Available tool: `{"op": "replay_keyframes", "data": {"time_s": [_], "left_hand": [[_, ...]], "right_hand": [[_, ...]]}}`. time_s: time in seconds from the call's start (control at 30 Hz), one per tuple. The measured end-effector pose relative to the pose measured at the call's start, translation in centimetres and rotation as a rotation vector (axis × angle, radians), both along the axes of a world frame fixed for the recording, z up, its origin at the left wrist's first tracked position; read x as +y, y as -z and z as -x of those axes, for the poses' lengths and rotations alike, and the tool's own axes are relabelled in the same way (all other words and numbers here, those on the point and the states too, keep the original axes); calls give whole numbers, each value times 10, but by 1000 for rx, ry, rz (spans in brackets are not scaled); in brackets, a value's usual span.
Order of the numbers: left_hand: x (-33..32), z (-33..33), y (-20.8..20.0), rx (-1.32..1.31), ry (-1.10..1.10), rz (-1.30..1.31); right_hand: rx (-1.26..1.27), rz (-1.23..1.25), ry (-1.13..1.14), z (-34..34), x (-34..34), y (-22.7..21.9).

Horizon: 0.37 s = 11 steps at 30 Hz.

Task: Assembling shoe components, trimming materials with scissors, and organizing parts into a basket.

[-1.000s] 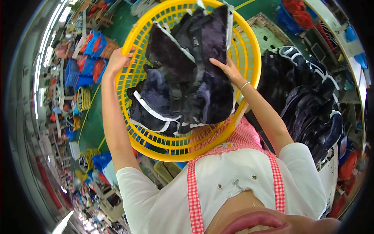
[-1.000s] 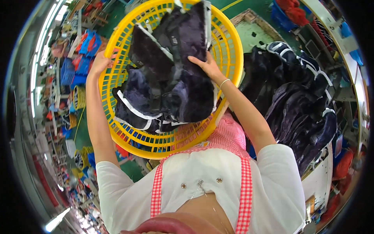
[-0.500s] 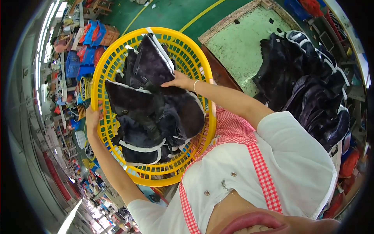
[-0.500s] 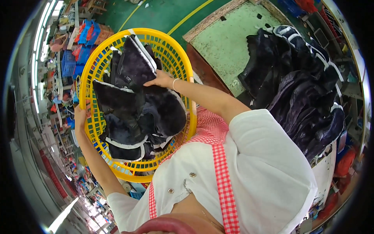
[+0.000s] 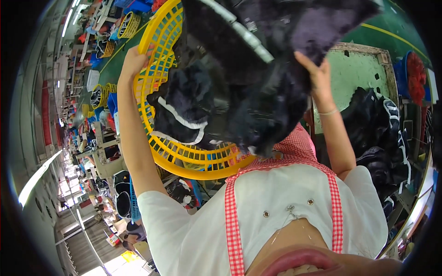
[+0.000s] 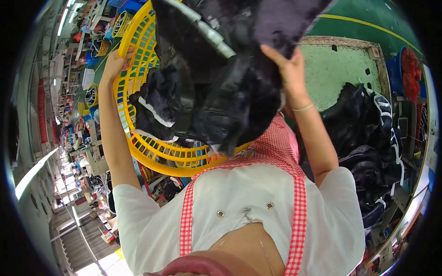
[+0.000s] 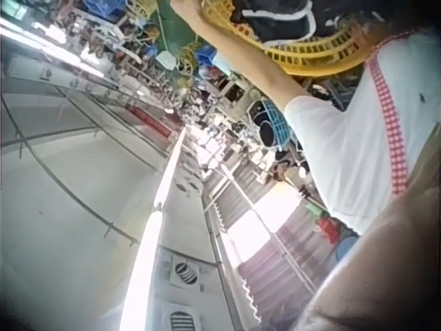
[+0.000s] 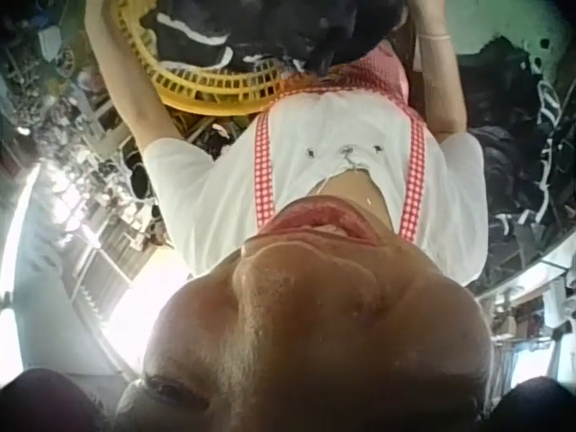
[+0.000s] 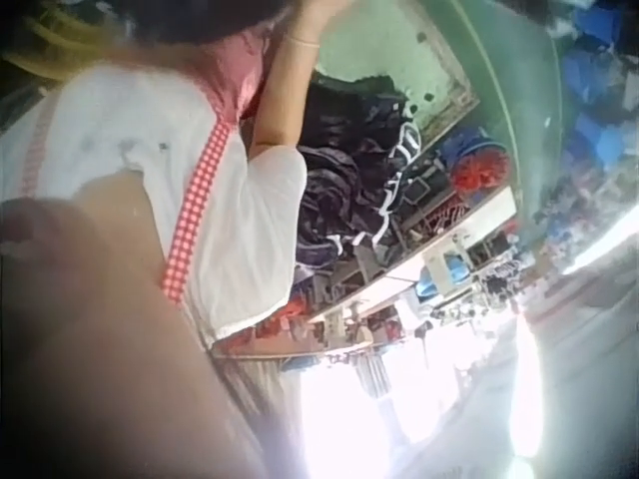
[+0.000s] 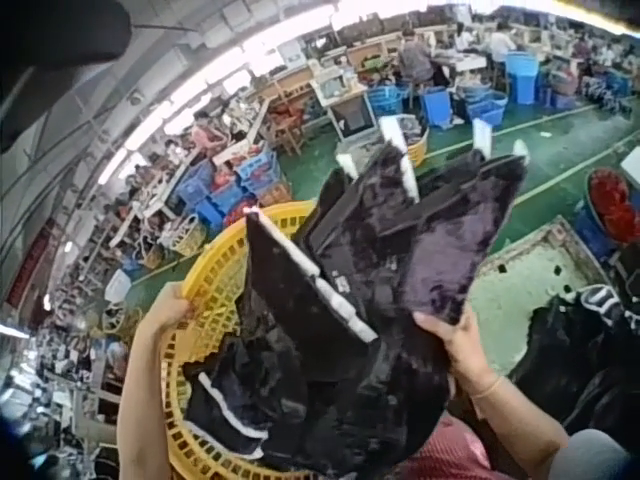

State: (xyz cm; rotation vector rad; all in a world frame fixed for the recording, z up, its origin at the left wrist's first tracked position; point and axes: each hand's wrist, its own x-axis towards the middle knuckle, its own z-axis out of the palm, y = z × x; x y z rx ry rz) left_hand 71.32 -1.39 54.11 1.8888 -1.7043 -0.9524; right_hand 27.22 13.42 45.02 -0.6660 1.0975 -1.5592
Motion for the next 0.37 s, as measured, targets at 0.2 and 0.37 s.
{"op": "replay_keyframes", "data": {"time_s": [0.2,0.37], "left_hand": [[-20,56,9,-21,60,-44],[-40,84,13,-23,159,-89]], "right_hand": [[241,-12,241,153,28,-13],[215,176,104,277,62,46]]}}
